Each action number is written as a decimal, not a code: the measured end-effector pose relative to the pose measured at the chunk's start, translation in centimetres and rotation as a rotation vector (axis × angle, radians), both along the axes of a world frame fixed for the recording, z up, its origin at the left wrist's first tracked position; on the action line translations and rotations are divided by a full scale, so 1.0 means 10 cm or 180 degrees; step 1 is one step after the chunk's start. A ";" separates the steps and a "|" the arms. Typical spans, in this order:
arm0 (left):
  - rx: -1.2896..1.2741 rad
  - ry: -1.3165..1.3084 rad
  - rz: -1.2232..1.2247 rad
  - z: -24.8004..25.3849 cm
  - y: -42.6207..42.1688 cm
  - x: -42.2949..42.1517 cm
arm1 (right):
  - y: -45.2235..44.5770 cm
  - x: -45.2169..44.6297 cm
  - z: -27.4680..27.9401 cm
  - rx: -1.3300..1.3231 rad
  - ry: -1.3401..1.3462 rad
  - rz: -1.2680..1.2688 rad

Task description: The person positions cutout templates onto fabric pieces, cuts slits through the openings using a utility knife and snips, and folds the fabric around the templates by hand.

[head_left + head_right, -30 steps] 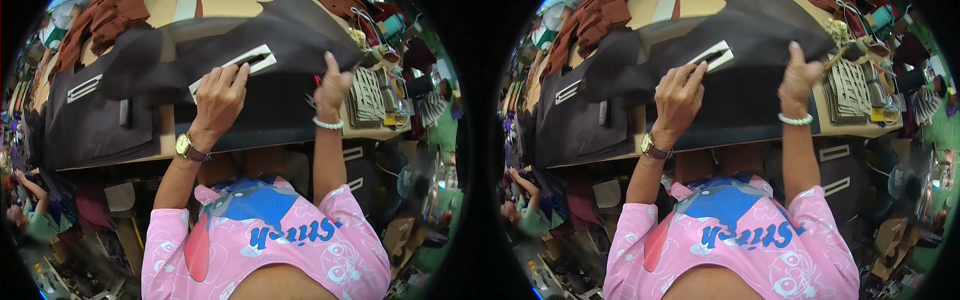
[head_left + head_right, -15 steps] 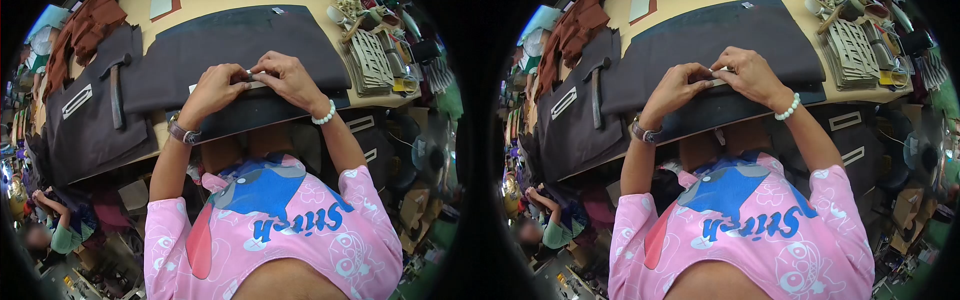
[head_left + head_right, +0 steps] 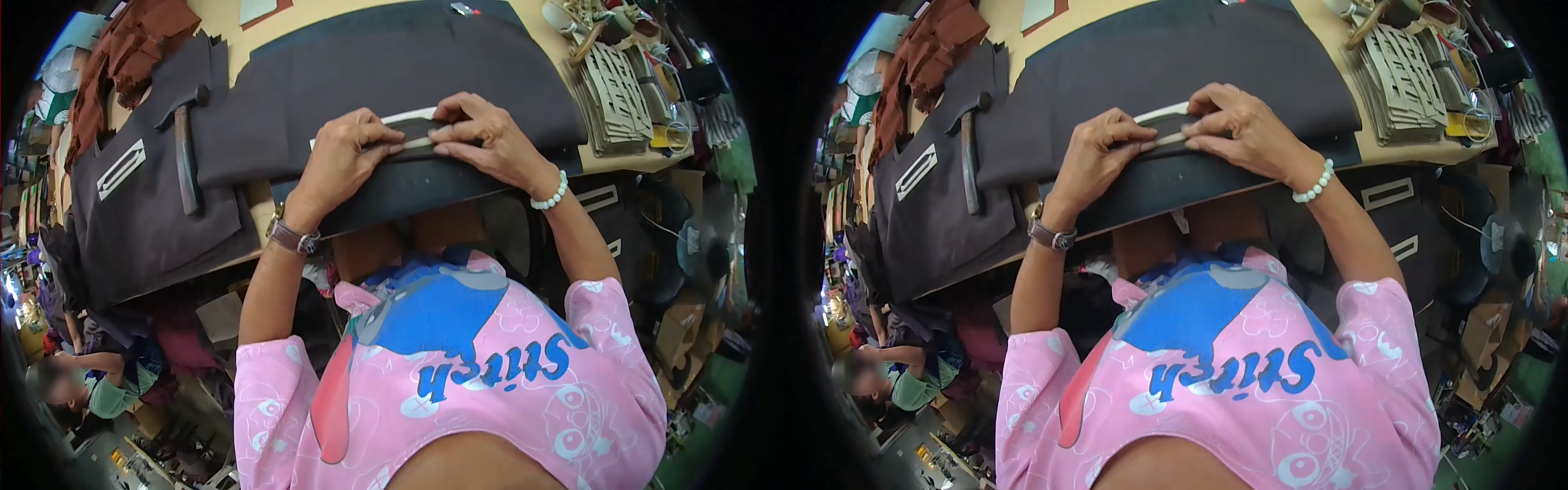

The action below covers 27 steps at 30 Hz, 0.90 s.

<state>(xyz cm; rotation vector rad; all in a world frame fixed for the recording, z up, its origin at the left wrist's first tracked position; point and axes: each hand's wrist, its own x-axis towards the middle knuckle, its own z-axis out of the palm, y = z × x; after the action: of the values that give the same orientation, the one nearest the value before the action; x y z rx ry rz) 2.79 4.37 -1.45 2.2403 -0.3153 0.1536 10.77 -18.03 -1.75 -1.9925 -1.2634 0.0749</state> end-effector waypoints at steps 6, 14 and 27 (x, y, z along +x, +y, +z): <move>0.0149 -0.0079 0.0035 0.00 -0.02 -0.01 | 0.14 0.11 -0.03 -0.0281 -0.0496 -0.0767; 0.0390 0.0208 0.0233 0.11 0.32 -0.29 | 0.30 0.07 -0.12 -0.0693 -0.1097 -0.0755; 0.0617 -0.0473 0.0652 0.01 0.49 -0.51 | 0.95 -0.23 -0.23 -0.0748 -0.1169 -0.0419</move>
<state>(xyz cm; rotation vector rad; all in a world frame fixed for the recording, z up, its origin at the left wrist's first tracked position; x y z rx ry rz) -2.28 9.24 -1.40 2.4571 -0.1853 0.4156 8.46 -8.55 -4.02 -2.3654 -1.3957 -0.2265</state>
